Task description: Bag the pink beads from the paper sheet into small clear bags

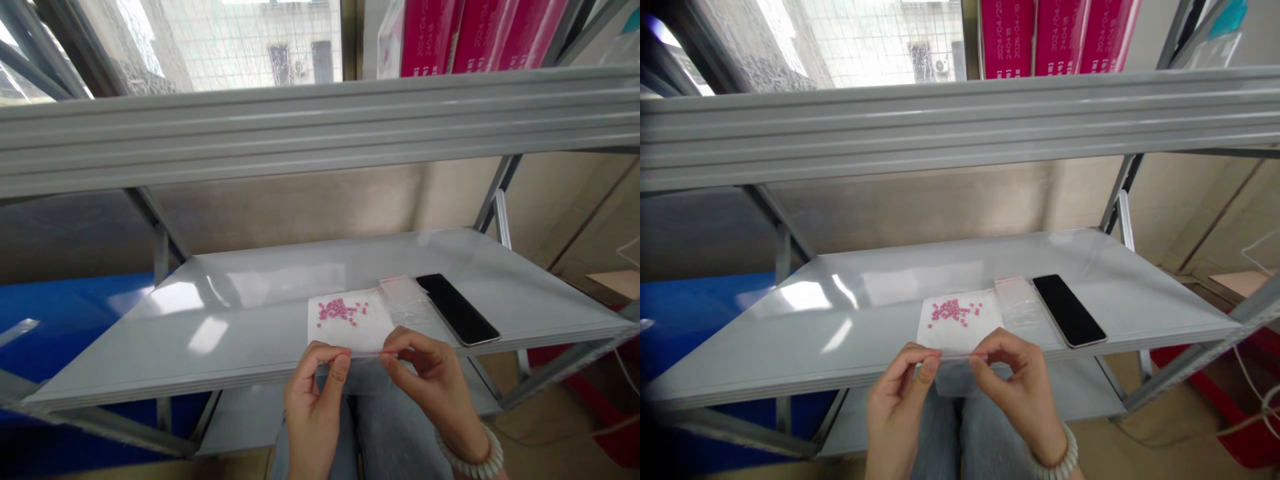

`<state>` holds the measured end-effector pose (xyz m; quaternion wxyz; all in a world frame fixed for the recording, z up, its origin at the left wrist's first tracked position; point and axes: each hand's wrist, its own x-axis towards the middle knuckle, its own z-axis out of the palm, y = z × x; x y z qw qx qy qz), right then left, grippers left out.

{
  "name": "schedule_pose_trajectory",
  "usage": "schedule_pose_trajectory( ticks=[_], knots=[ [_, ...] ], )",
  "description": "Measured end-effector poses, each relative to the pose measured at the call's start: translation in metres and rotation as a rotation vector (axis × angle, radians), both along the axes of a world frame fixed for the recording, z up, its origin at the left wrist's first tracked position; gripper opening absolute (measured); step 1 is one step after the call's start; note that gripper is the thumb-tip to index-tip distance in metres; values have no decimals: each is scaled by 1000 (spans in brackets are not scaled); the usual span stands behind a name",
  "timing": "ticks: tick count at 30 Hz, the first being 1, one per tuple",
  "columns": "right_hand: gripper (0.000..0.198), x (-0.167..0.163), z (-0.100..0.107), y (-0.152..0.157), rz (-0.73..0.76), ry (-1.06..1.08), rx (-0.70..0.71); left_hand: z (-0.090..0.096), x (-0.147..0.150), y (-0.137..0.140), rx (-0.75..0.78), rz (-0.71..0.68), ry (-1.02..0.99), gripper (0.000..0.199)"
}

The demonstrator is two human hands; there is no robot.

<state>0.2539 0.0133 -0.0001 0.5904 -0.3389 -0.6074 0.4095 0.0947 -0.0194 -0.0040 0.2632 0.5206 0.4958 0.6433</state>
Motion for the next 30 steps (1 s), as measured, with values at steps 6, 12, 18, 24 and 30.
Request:
schedule_pose_trajectory(
  ticks=[6, 12, 18, 24, 30],
  knots=[
    [10, 35, 23, 2, -111, -66, 92, 32, 10, 24, 108, -102, 253, 19],
    [23, 63, 72, 53, -265, -290, 6, 76, 29, 86, 54, -184, 397, 15],
    [23, 59, 68, 157, -310, -647, -195, 66, 46, 184, -261, -269, 513, 17],
    [28, 59, 34, 171, -310, -884, -237, 28, 45, 205, -441, -327, 622, 27],
    [24, 66, 37, 158, -393, -906, -152, 57, 30, 152, -298, -230, 545, 20]
  ],
)
